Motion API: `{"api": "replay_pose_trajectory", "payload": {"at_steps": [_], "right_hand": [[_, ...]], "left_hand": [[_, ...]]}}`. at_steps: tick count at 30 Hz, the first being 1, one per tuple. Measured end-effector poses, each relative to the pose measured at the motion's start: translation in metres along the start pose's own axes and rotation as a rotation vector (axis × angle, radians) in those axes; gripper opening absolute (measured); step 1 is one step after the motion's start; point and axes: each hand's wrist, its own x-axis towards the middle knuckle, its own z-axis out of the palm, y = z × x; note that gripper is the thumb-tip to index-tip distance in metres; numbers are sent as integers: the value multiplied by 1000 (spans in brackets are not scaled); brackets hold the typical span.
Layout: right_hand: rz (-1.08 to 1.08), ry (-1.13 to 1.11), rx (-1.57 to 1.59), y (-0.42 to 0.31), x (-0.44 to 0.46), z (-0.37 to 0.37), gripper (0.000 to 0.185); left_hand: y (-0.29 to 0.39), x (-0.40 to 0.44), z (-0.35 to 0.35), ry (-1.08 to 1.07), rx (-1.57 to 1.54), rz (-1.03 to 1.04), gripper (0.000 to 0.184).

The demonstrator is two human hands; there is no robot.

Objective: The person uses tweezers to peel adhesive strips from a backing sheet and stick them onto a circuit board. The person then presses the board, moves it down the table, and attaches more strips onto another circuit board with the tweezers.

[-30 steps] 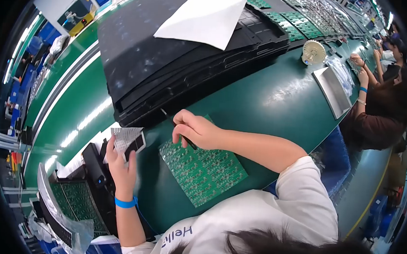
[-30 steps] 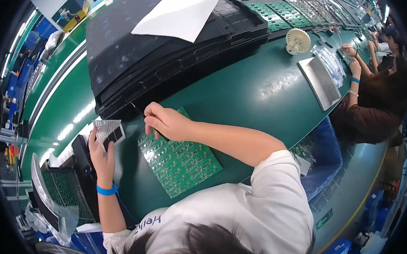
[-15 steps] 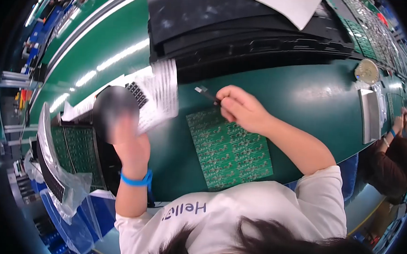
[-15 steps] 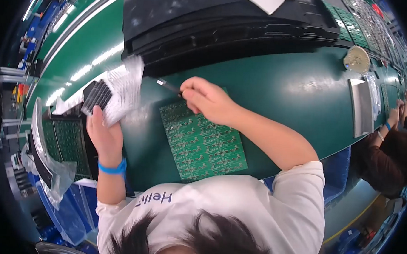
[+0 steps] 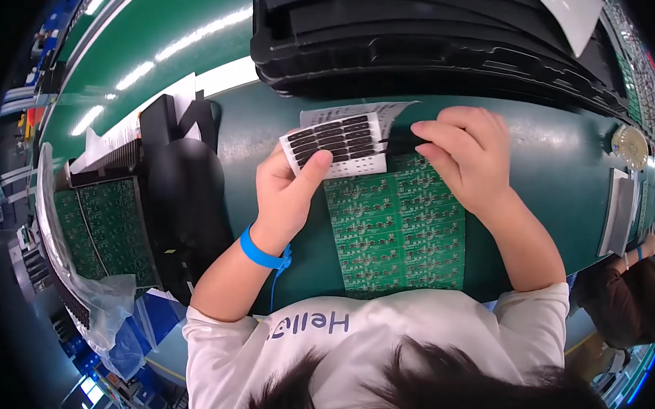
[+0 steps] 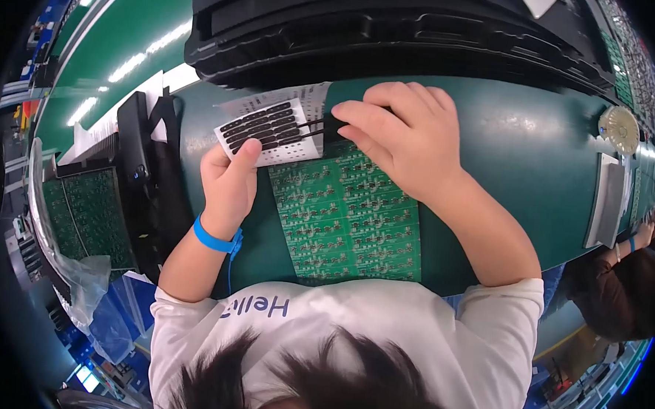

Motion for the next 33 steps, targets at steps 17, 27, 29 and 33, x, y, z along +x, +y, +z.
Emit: {"api": "replay_pose_trajectory", "payload": {"at_steps": [17,27,29,33], "right_hand": [[-94,39,-123,4,-2,11,25],[427,-299,274,-16,-4,0,19],[733,-271,590,-27,-4,0,17],[531,-323,424,-38,-6,1,16]], "left_hand": [[3,-7,-2,-26,-172,-1,25],[4,-6,-13,12,307,220,17],[3,-1,-12,108,331,211,18],[6,6,-10,110,252,89,20]]}}
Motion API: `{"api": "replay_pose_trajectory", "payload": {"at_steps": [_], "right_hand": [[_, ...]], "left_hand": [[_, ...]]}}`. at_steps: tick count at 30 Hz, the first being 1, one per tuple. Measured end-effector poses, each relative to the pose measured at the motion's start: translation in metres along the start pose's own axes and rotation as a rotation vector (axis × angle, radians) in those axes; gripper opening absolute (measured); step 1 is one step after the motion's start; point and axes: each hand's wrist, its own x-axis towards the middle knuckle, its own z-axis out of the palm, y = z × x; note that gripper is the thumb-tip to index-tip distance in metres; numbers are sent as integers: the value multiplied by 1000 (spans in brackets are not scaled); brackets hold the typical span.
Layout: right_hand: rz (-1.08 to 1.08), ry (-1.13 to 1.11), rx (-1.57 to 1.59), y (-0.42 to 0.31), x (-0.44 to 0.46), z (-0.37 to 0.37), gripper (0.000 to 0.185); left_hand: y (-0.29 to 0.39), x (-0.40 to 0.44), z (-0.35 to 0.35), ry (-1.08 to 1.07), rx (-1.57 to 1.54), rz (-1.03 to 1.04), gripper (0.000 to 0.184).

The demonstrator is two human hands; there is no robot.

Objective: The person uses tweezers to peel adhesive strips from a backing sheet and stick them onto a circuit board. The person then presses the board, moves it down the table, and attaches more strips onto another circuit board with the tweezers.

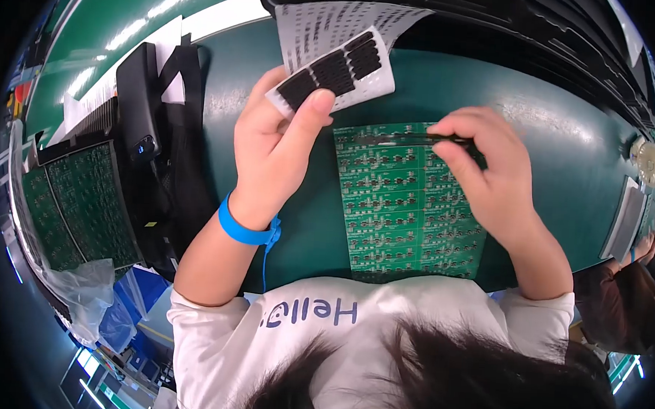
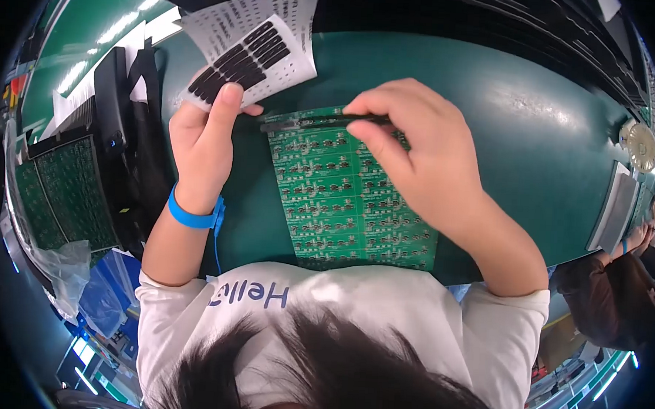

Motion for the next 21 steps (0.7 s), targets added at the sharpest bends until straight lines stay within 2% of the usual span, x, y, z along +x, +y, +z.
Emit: {"api": "replay_pose_trajectory", "payload": {"at_steps": [4,13,16,21], "right_hand": [[-259,73,-520,5,-13,14,21],[-338,111,-556,19,-9,21,26],[-346,97,-554,19,-9,21,26],[-370,100,-547,19,-9,20,26]], "left_hand": [[5,2,1,-47,14,-59,21],[18,5,3,-51,61,-159,21],[15,7,4,-41,110,-109,26],[15,7,4,-36,119,-112,22]]}}
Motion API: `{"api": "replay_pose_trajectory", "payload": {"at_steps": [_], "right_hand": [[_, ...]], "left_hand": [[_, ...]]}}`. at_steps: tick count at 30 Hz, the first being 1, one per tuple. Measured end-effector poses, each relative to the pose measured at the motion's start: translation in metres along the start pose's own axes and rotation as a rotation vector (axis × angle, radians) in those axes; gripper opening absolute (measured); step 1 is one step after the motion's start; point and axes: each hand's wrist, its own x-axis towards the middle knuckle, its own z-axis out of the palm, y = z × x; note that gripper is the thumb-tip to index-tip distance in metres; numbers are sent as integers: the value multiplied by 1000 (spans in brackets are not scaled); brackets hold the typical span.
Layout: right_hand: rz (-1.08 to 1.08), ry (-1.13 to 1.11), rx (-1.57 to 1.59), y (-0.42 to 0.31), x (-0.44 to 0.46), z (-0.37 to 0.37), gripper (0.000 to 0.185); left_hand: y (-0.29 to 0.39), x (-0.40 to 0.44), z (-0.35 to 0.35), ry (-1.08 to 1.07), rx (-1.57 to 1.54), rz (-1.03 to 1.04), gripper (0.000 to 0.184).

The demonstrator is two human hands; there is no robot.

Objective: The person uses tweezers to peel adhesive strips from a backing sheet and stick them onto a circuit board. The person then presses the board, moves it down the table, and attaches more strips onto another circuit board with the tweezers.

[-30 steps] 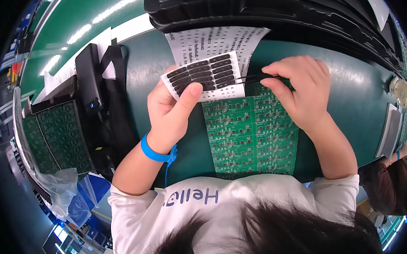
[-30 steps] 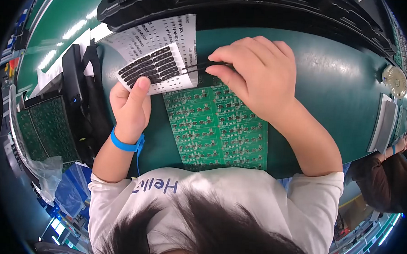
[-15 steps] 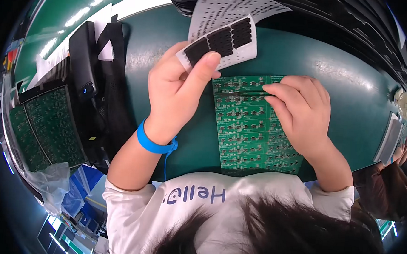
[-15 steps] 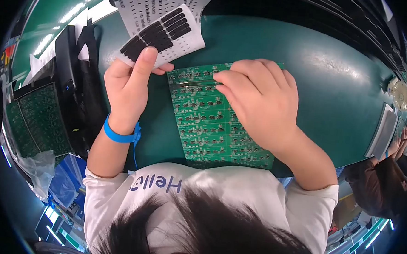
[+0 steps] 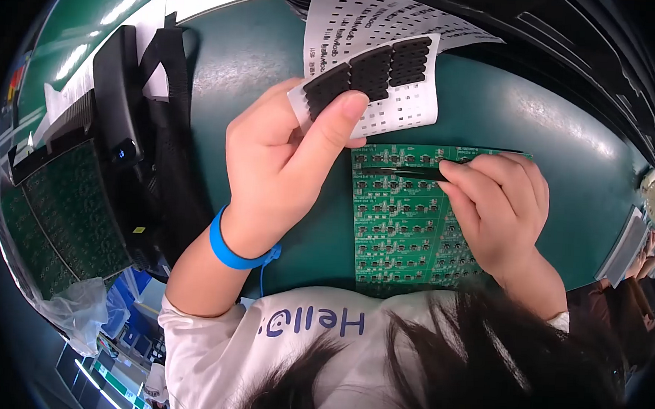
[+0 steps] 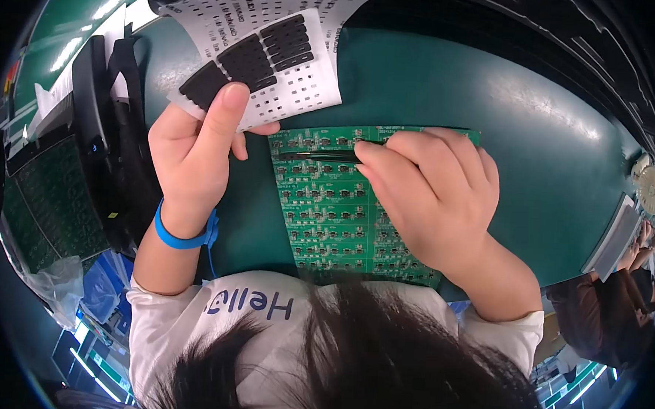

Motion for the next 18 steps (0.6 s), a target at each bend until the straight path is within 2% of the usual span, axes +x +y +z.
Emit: {"api": "replay_pose_trajectory", "payload": {"at_steps": [18], "right_hand": [[9,-45,3,-2,1,-4,29]], "left_hand": [[0,1,-7,-70,142,4,21]]}}
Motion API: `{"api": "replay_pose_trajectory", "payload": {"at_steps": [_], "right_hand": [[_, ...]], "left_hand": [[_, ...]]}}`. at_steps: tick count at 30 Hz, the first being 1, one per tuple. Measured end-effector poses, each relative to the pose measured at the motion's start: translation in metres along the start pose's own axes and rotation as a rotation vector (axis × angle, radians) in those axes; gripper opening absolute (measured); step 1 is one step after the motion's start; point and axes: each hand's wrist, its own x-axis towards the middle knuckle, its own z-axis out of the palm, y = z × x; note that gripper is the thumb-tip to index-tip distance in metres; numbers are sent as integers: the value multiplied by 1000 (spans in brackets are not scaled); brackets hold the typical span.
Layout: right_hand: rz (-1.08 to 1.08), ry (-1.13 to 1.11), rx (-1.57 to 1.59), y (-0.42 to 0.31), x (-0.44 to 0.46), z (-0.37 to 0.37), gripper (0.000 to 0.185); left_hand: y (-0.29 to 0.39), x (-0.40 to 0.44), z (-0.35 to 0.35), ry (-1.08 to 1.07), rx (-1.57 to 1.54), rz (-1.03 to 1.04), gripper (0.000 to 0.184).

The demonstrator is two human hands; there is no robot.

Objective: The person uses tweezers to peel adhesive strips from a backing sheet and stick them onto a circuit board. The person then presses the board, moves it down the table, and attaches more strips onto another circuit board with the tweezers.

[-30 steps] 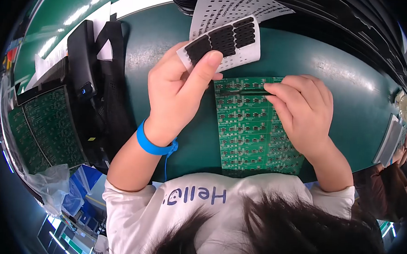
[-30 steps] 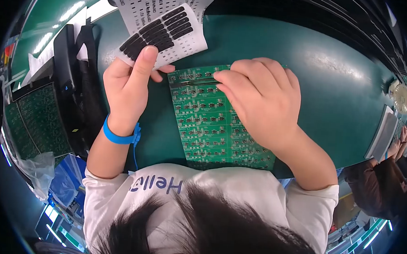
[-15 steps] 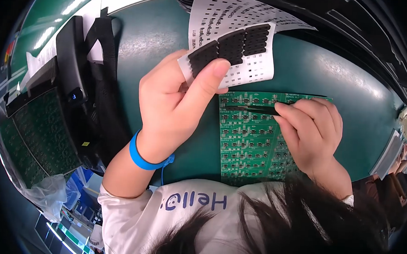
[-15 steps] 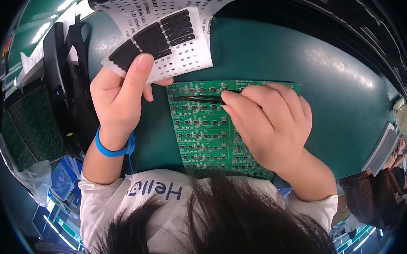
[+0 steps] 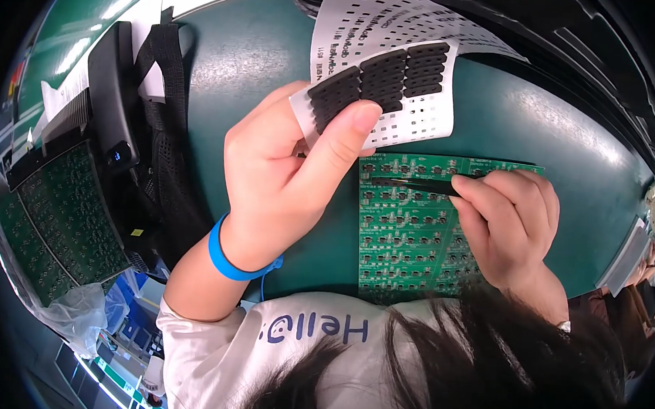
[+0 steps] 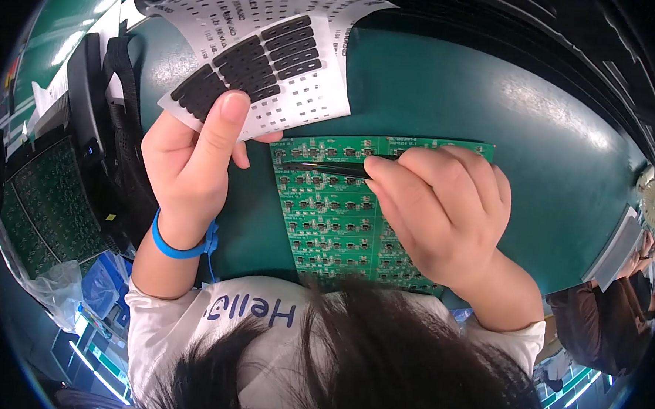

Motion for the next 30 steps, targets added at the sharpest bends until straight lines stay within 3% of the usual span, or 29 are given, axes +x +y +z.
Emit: {"api": "replay_pose_trajectory", "payload": {"at_steps": [30], "right_hand": [[-2,-28,-26,0,1,-1,31]], "left_hand": [[1,-1,-2,-6,47,-14,20]]}}
